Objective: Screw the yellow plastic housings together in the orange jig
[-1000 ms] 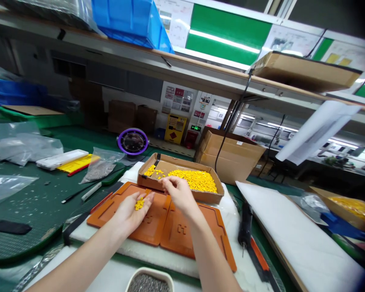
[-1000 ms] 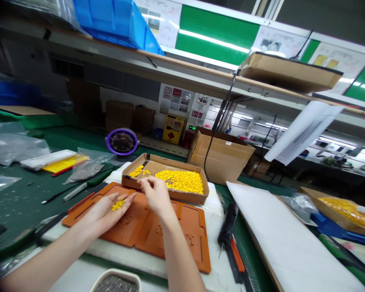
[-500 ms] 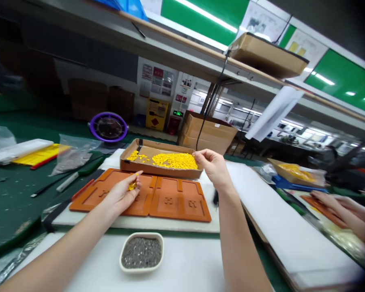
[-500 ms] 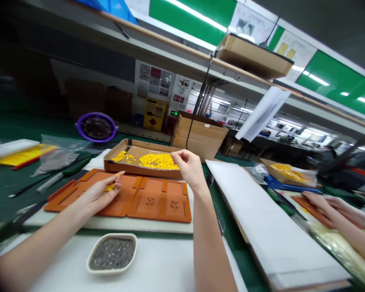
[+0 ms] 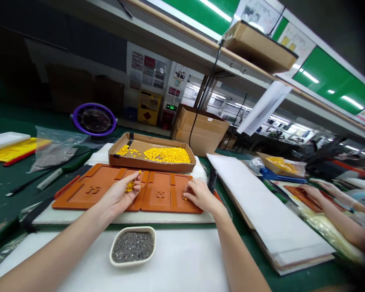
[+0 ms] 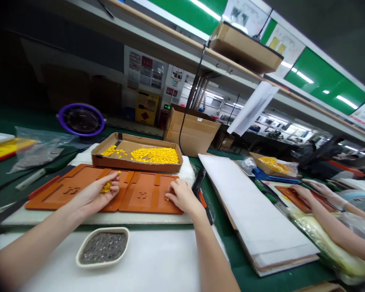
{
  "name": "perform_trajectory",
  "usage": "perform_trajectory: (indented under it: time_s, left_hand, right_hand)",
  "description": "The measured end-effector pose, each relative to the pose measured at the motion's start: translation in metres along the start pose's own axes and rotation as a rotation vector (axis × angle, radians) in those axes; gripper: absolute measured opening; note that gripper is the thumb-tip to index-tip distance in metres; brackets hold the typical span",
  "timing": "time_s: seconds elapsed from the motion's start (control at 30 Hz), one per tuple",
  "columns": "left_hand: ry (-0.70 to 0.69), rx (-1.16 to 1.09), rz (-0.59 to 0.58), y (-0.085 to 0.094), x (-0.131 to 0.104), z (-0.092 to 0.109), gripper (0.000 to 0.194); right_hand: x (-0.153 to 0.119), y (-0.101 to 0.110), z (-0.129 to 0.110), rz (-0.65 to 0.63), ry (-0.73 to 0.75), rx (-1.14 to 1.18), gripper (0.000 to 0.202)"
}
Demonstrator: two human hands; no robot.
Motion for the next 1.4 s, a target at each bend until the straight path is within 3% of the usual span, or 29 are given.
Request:
perform_trajectory:
  time_s: [0.17, 0.3, 0.4, 0.5, 0.73, 0.87, 1.1, 1.3, 1.4]
  left_hand:
    - [0.066, 0.011, -0.036, -0.005, -0.004, -0.008, 0.009]
    - [0.149, 0.026, -0.069, -0.009, -0.011, -0.018, 0.008]
    - [0.176, 0.043, -0.099, -0.013, -0.014, -0.022, 0.009]
    - [0.179, 0.066, -0.123, -0.014, -0.015, -0.025, 0.010]
    - [0.199, 0.079, -0.125, -0.010, -0.012, -0.032, 0.007]
    - [0.138, 0.062, -0.032, -0.004, -0.005, -0.019, 0.011]
    - [0.048, 0.010, 0.085, 0.000, -0.003, 0.000, 0.015]
    - [0.052, -0.001, 0.095, -0.001, -0.005, -0.001, 0.016]
    - [0.046, 0.001, 0.095, 0.001, -0.005, -0.002, 0.014]
  right_hand:
    - [0.011, 0.022, -0.003, 0.241, -0.083, 0.021, 0.007]
    - [0.027, 0.035, -0.053, 0.286, 0.055, 0.155, 0.015]
    - [0.034, 0.032, -0.096, 0.294, 0.169, 0.216, 0.027]
    - [0.037, 0.021, -0.116, 0.331, 0.187, 0.305, 0.025]
    - [0.044, 0.000, -0.098, 0.273, 0.100, 0.664, 0.008]
    - [0.047, 0.001, -0.076, 0.140, 0.018, 0.760, 0.008]
    - [0.036, -0.015, -0.080, -0.137, 0.145, 0.508, 0.007]
    - [0.036, -0.028, -0.072, -0.099, 0.043, 0.269, 0.009]
    - [0.037, -0.023, -0.069, 0.012, 0.042, 0.254, 0.009]
Point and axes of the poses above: each hand's wrist, its own x-axis towards the middle knuckle, its own y-axis out of the back of the hand, z = x × y, the point moved 8 cm from there along x, towards the middle knuckle, and after that the axes turned 8 degrees about -y, right-handed, at the moved point
